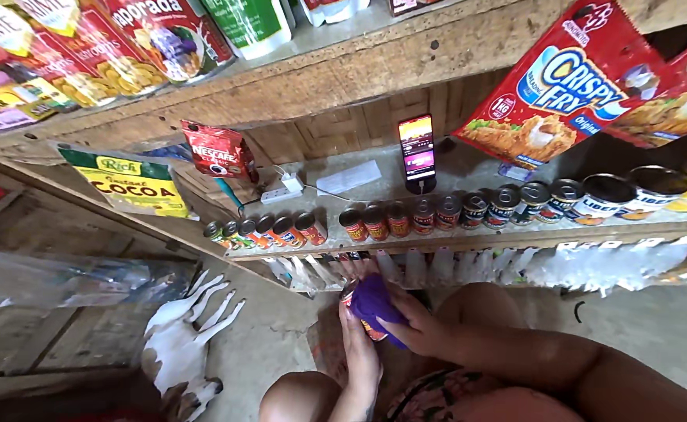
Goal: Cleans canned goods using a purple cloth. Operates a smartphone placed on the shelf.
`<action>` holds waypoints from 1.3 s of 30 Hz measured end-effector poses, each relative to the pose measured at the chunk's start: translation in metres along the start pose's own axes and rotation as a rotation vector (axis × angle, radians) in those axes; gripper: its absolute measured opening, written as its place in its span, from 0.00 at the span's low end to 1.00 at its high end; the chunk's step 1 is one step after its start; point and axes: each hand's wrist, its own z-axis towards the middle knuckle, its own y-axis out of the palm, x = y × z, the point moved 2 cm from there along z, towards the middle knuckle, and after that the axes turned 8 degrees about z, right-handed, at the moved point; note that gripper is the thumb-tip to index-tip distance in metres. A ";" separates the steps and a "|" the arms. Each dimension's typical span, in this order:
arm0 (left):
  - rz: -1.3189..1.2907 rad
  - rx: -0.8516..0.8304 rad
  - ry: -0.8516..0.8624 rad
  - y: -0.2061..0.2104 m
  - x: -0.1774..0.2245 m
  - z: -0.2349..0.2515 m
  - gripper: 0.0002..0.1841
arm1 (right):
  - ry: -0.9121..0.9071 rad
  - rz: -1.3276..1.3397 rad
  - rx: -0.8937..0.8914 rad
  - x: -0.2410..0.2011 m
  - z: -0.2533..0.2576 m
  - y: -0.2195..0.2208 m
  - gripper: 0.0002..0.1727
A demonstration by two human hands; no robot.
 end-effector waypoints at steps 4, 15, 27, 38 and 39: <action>-0.027 -0.061 0.105 -0.002 0.001 -0.002 0.46 | 0.214 0.130 0.129 -0.008 0.001 0.000 0.25; -0.121 -0.054 0.122 -0.016 0.002 0.000 0.44 | 0.488 0.310 0.187 -0.010 0.013 0.010 0.30; -0.085 0.019 0.095 -0.021 0.011 0.001 0.43 | 0.207 0.198 0.089 0.004 0.007 0.035 0.29; -0.074 -0.026 0.066 -0.025 0.006 0.001 0.50 | 0.212 0.121 0.070 0.004 0.013 0.028 0.33; -0.080 -0.054 0.080 -0.026 0.002 0.001 0.53 | 0.184 0.020 0.020 0.006 0.014 0.026 0.36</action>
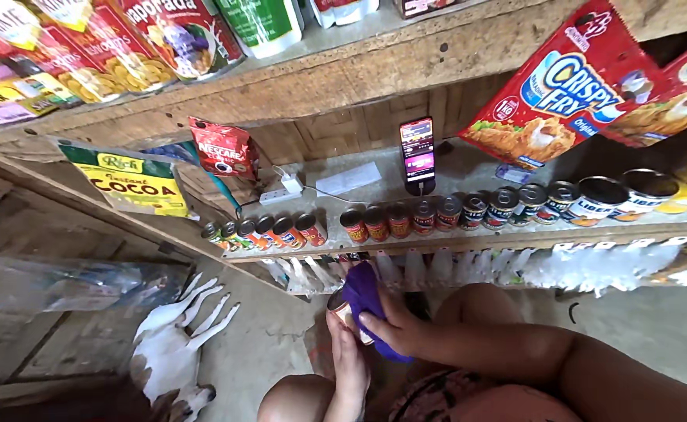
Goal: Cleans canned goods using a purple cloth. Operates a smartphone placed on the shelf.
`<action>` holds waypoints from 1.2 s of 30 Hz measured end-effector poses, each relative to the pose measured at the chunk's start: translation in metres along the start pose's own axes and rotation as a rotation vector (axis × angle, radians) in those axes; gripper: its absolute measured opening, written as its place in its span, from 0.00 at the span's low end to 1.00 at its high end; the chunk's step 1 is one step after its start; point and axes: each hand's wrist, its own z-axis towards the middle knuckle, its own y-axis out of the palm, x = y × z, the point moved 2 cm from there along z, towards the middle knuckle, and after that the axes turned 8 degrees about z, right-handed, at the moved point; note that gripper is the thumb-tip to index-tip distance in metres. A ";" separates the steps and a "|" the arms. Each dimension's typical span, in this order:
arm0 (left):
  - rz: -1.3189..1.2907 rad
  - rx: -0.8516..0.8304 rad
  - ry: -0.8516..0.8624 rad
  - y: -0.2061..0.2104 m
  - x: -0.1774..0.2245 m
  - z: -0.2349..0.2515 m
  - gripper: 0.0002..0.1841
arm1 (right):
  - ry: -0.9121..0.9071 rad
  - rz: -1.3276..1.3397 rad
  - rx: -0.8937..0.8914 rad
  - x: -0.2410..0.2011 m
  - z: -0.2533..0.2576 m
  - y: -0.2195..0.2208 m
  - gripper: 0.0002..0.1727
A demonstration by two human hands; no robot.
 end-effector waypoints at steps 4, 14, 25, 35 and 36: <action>-0.164 0.022 -0.146 0.004 -0.005 -0.002 0.54 | -0.150 -0.393 -0.251 0.000 0.005 -0.003 0.33; -0.427 -0.011 -0.239 -0.003 0.005 -0.001 0.19 | -0.171 -0.196 -0.462 -0.024 0.043 -0.065 0.23; -0.419 -0.022 -0.143 -0.026 0.023 0.001 0.15 | 0.046 -1.338 0.147 -0.006 0.156 -0.240 0.33; -0.422 -0.005 -0.168 -0.034 0.018 0.002 0.15 | 0.040 -1.418 0.103 0.013 0.178 -0.252 0.35; -0.424 -0.004 -0.168 -0.034 0.018 0.002 0.15 | 0.061 -1.414 0.105 0.012 0.178 -0.252 0.36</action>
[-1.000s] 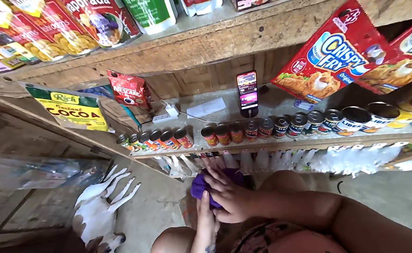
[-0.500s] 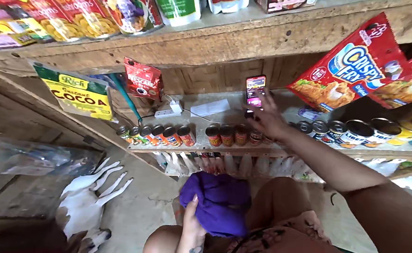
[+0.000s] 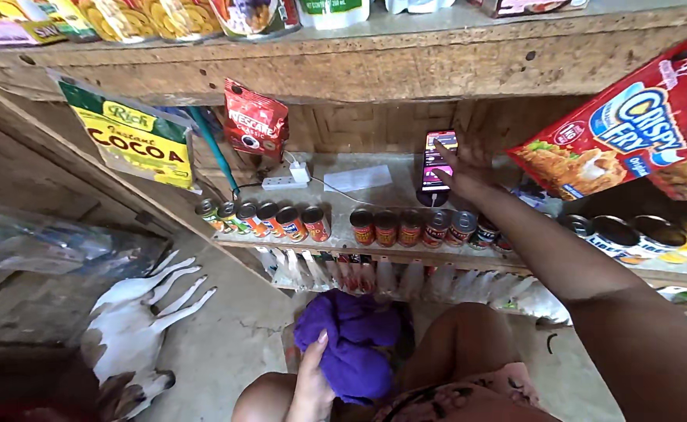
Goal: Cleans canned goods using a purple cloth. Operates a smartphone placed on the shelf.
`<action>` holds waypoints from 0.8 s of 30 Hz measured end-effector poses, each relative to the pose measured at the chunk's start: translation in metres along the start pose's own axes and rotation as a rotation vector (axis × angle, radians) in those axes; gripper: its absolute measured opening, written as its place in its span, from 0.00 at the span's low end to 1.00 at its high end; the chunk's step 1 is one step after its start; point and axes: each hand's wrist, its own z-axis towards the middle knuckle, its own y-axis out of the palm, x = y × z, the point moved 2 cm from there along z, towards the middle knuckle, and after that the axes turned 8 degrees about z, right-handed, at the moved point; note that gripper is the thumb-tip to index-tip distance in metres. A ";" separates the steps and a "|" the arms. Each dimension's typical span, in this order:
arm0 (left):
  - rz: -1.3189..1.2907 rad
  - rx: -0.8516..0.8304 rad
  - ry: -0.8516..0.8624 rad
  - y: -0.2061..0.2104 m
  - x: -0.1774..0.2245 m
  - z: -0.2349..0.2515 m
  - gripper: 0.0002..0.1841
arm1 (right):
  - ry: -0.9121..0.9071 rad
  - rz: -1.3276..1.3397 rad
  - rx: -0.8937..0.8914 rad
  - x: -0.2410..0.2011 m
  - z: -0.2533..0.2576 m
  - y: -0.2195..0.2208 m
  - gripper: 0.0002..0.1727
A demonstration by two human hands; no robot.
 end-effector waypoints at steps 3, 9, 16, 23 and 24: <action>0.003 0.005 -0.005 0.001 0.002 -0.001 0.15 | 0.128 -0.020 -0.053 -0.001 -0.012 -0.012 0.38; -0.022 -0.029 -0.029 0.011 -0.003 0.003 0.15 | 0.012 0.111 0.088 -0.043 -0.071 -0.041 0.45; -0.011 -0.052 -0.061 0.043 -0.020 0.009 0.22 | -0.467 0.854 -0.251 -0.195 -0.178 -0.013 0.38; 0.166 -0.111 0.281 0.030 -0.018 -0.004 0.29 | -0.393 1.299 -0.165 -0.235 -0.174 0.013 0.27; 0.199 -0.075 0.291 0.028 -0.017 -0.006 0.31 | -0.346 1.385 -0.200 -0.239 -0.169 0.010 0.28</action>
